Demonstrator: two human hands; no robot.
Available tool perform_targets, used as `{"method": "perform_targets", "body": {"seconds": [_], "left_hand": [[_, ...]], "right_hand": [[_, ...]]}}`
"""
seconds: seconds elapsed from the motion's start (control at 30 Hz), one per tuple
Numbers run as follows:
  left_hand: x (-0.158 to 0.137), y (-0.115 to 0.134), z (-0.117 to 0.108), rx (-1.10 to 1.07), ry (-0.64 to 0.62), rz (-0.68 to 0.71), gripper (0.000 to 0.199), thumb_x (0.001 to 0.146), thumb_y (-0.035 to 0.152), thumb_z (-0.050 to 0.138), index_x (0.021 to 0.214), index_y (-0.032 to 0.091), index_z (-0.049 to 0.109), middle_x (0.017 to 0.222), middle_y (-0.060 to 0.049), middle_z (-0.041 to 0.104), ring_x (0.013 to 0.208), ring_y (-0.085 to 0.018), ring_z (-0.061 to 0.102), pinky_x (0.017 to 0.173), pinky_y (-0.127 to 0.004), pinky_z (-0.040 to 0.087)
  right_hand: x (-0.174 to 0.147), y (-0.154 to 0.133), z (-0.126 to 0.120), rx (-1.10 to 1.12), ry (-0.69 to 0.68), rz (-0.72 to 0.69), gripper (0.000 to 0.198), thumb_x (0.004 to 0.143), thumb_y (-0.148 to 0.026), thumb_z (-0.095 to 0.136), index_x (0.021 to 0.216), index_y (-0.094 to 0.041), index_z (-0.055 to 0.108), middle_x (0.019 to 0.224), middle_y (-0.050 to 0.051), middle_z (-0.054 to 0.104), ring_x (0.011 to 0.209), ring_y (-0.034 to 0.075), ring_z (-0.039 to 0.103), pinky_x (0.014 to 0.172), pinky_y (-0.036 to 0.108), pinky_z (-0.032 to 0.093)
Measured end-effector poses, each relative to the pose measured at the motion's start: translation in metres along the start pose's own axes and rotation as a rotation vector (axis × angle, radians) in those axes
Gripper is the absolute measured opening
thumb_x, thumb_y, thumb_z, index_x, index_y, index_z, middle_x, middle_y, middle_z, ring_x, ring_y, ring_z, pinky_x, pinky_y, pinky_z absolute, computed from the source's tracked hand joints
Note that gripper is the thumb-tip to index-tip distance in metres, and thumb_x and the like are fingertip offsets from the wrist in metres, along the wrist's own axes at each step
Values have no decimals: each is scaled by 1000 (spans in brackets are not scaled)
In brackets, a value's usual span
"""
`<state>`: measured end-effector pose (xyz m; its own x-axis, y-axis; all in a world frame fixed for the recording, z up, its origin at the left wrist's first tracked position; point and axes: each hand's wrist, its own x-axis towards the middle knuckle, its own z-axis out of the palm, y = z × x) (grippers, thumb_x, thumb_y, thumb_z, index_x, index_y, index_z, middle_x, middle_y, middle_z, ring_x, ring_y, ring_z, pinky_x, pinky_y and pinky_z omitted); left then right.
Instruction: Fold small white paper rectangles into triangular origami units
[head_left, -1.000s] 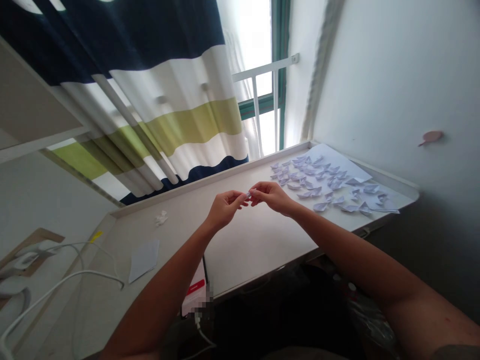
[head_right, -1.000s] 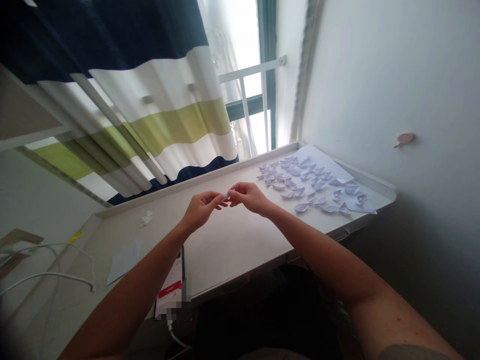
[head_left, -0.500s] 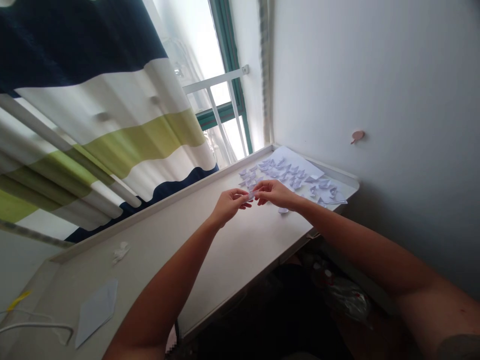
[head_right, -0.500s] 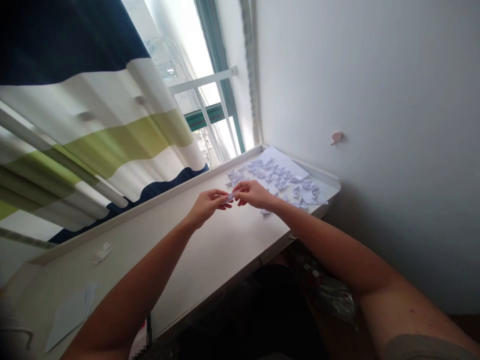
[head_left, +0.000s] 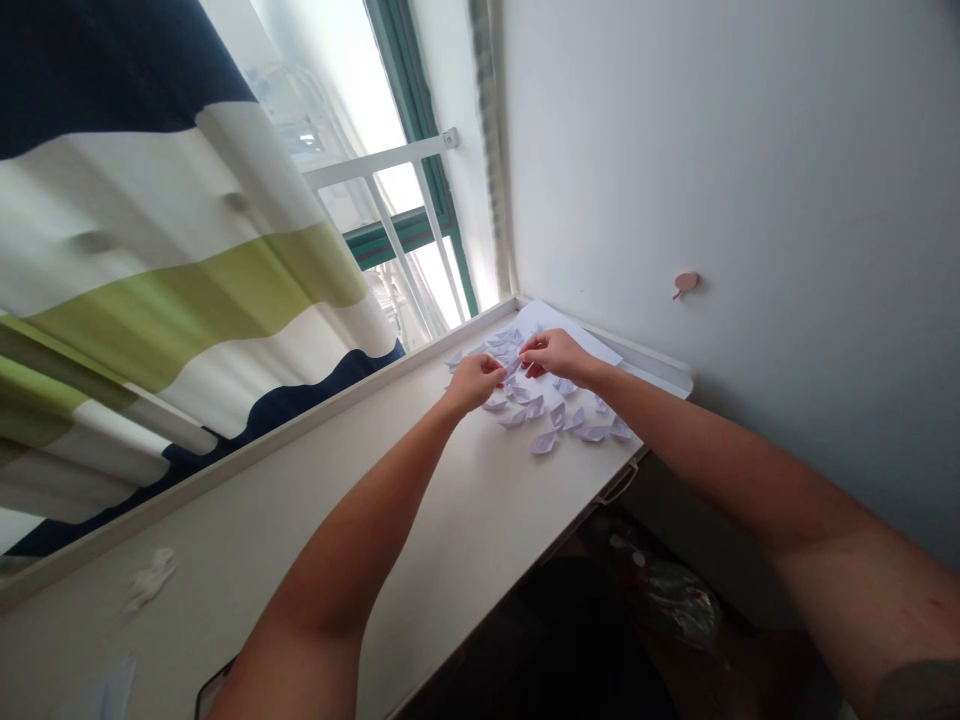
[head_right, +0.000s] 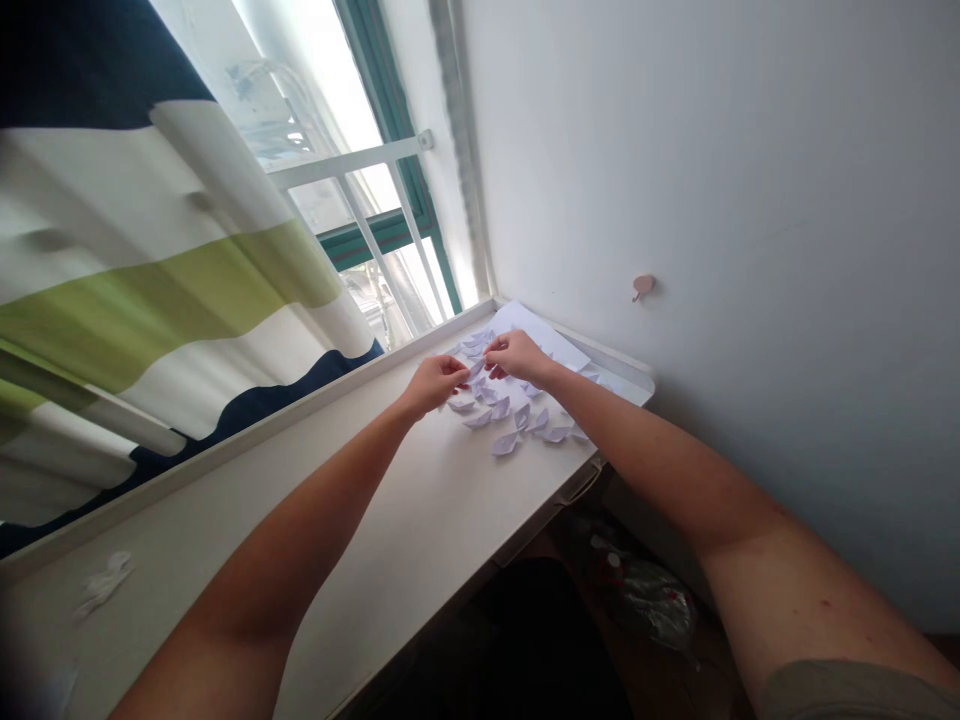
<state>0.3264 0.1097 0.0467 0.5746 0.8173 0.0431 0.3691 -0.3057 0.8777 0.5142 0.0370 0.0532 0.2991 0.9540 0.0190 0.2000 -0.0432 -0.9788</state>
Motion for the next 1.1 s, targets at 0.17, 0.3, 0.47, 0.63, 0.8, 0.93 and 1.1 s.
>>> {"method": "perform_targets", "body": {"seconds": [0.17,0.3,0.47,0.63,0.8,0.93,1.1], "left_hand": [[52,-12,-17,167,92,29,13,76,29,80,69,21,73,68,-4,70,76,-25,68,79,-39,53],[79,-37,-29,257,119,0,11,72,25,79,65,21,72,67,-5,67,83,-29,67,88,-42,51],[94,-65,-25,323,150,-14,9,68,22,81,63,22,73,88,-10,74,125,-38,60,112,-47,43],[91,-70,-26,314,193,22,8,76,25,80,72,21,74,108,-15,74,133,-42,54,117,-54,40],[50,-63,-61,247,204,81,15,85,21,75,71,21,69,111,-13,79,117,-33,68,115,-49,46],[-30,-68,-112,191,276,54,11,90,25,73,81,20,70,117,-12,82,114,-29,73,113,-47,48],[-189,-101,-187,175,554,-87,24,89,24,76,111,18,70,122,-12,81,118,-26,74,109,-44,52]], "right_hand": [[56,4,2,-95,-15,12,17,74,-6,87,68,-13,72,60,5,72,48,14,64,48,26,52],[94,16,19,-199,-62,52,18,71,-4,82,59,-14,72,51,3,64,41,11,52,42,26,38],[114,31,33,-314,-113,111,22,67,-7,83,53,-14,69,41,-1,52,41,11,45,45,27,36],[109,27,36,-377,-78,78,21,67,-2,84,57,-13,69,49,-1,59,48,11,51,50,25,42],[86,6,55,-364,-138,15,30,75,-13,94,63,-14,67,52,1,62,46,12,57,46,24,44],[59,-17,108,-273,-284,-144,29,81,-25,96,69,-14,72,58,4,67,50,12,59,42,22,43],[2,-54,242,-341,-578,-438,15,86,-22,89,78,-16,78,79,6,79,73,17,71,65,27,57]]}}
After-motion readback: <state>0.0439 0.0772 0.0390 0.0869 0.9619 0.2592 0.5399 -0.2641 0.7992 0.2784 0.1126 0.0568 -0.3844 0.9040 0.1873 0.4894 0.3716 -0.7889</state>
